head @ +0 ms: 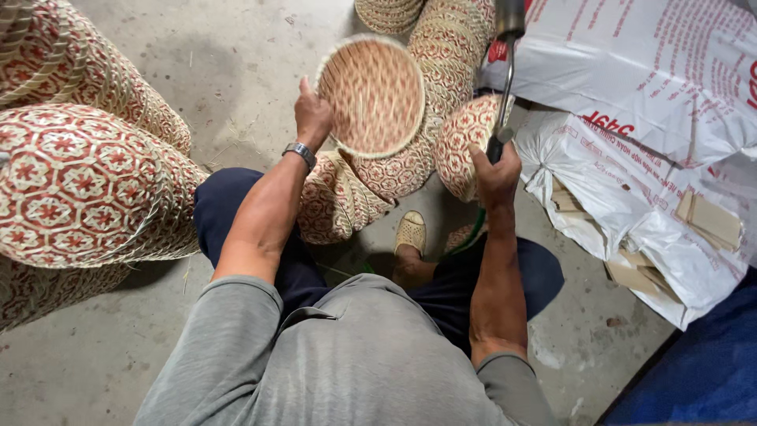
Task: The person sits on the floor and uses a handheld blowtorch to apply heat to the surface of patterned woven baskets. They hold the basket in one hand and the torch in the other, rotating the basket to treat different areas before placing it back on a stack.
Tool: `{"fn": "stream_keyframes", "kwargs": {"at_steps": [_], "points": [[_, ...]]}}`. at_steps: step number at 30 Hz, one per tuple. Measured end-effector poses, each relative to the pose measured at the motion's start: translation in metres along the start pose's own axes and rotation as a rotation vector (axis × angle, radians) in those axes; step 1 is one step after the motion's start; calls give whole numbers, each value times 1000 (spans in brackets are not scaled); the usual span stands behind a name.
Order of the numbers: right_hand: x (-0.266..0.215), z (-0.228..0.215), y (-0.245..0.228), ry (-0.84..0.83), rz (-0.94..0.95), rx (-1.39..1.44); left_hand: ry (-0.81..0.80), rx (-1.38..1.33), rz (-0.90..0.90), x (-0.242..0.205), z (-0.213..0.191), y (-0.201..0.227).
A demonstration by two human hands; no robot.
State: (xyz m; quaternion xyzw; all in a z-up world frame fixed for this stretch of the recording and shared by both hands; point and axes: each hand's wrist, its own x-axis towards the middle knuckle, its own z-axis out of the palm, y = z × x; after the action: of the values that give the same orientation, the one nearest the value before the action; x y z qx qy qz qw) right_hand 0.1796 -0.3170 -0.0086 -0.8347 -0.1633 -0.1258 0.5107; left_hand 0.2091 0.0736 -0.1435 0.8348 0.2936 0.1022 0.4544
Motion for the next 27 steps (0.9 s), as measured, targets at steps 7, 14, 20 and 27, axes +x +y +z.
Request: {"fn": "stream_keyframes", "kwargs": {"at_steps": [7,14,20,27], "points": [[-10,-20,-41,52,189,-110,-177,-1086,-187,-15,-100,72],[-11,-11,-128,-465,213,-158,24,-1057,100,-26,-148,84],[-5,37,-146,-483,-89,-331,201,-989,319,-27,-138,63],[27,67,-152,-511,-82,-409,188,-930,367,-44,-126,74]]}}
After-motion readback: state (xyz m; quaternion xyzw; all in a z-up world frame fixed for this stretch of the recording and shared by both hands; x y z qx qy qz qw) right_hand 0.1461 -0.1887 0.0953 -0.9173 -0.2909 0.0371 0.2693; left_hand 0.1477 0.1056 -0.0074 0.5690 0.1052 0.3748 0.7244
